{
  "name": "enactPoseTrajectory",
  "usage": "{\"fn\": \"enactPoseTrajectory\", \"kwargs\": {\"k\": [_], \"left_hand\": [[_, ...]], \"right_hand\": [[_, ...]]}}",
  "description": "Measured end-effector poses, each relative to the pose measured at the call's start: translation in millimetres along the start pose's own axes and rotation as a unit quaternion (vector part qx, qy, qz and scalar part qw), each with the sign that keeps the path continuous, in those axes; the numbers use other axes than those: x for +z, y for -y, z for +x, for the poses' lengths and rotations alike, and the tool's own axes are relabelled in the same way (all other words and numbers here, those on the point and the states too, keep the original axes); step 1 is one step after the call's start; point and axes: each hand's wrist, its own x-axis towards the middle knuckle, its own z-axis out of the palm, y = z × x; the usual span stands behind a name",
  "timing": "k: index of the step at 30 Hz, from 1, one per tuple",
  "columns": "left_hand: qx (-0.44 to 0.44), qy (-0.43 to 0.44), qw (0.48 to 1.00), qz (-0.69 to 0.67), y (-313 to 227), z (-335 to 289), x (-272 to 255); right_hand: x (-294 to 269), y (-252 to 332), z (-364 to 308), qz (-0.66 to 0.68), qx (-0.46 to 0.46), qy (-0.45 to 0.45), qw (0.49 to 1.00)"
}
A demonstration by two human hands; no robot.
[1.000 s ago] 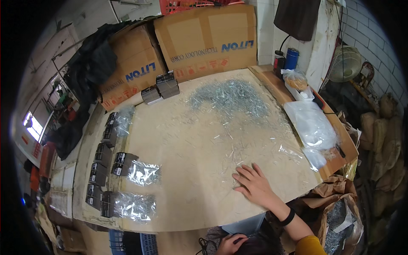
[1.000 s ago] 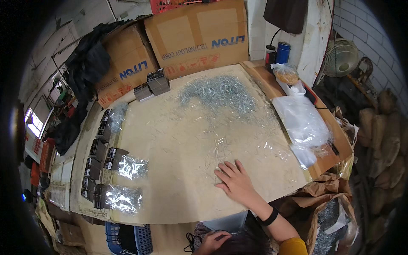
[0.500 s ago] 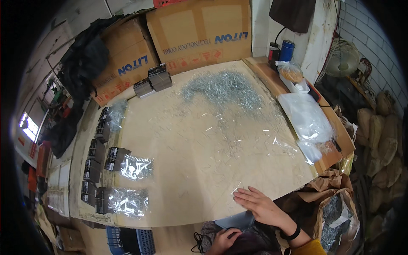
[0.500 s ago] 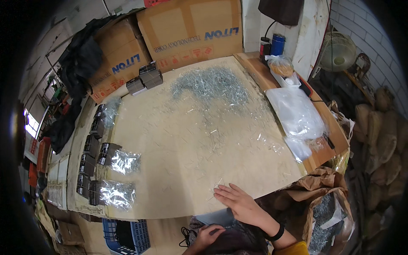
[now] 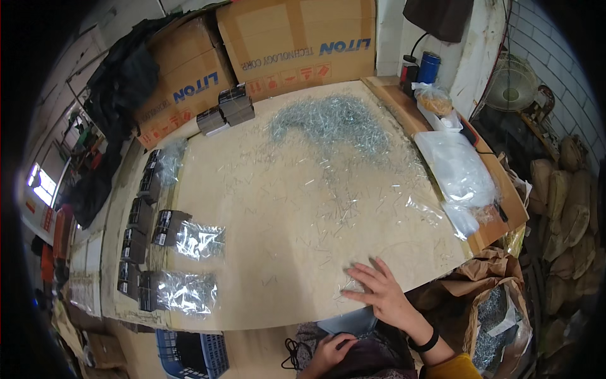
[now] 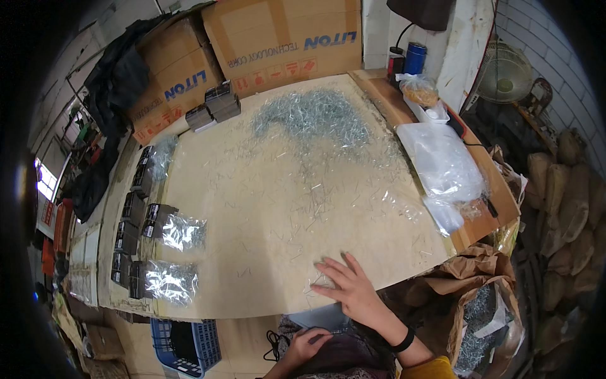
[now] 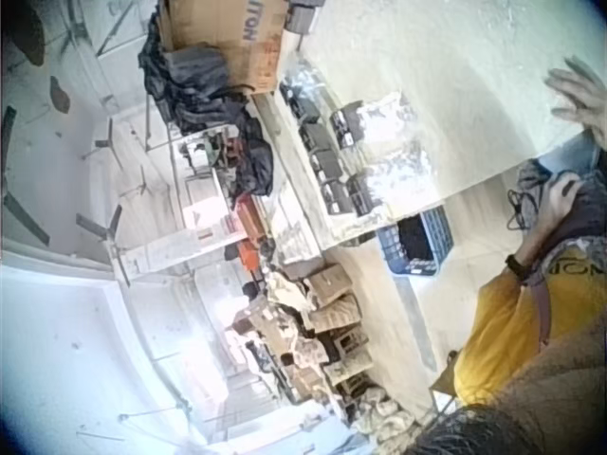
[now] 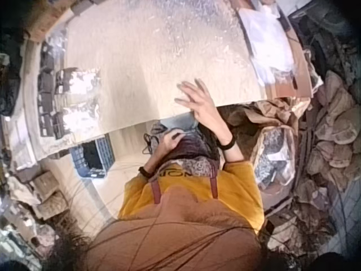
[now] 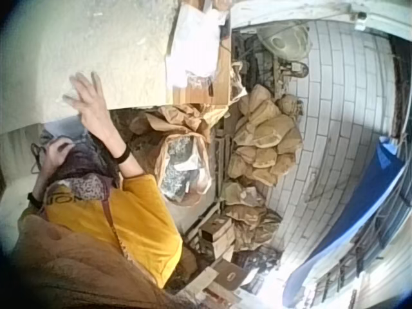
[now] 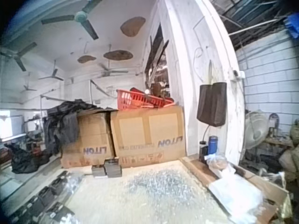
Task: Sorting small metal pins on a table and packaging them into small plastic bags.
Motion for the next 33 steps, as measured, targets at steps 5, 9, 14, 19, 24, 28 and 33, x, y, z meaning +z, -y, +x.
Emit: {"fn": "enactPoseTrajectory", "kwargs": {"k": [5,9,14,19,24,28,33], "left_hand": [[0.007,-0.001,1.000,0.005,2.6,-0.4,1.1],[0.005,-0.006,1.000,0.007,4.2,-0.7,2.4],[0.017,-0.006,1.000,0.016,5.3,-1.1,2.2],[0.026,-0.006,0.999,0.040,8.8,-2.7,4.2],[0.024,-0.016,1.000,0.010,13.4,-1.2,7.0],[0.004,-0.011,1.000,0.019,9.0,-2.7,3.6],[0.004,-0.006,0.999,0.039,8.7,-3.4,2.1]], "right_hand": [[1.4,12.1,-5.4,-0.037,-0.001,0.027,0.999],[6.1,20.4,-7.4,-0.044,0.028,0.014,0.999],[7.7,20.2,-18.6,-0.045,-0.012,0.032,0.998],[9.9,3.4,-33.0,0.064,-0.079,-0.008,0.995],[7.8,10.8,-5.9,0.006,0.068,-0.055,0.996],[7.9,20.4,6.5,-0.087,-0.018,0.102,0.991],[0.9,23.2,-21.6,0.009,-0.069,0.200,0.977]]}}
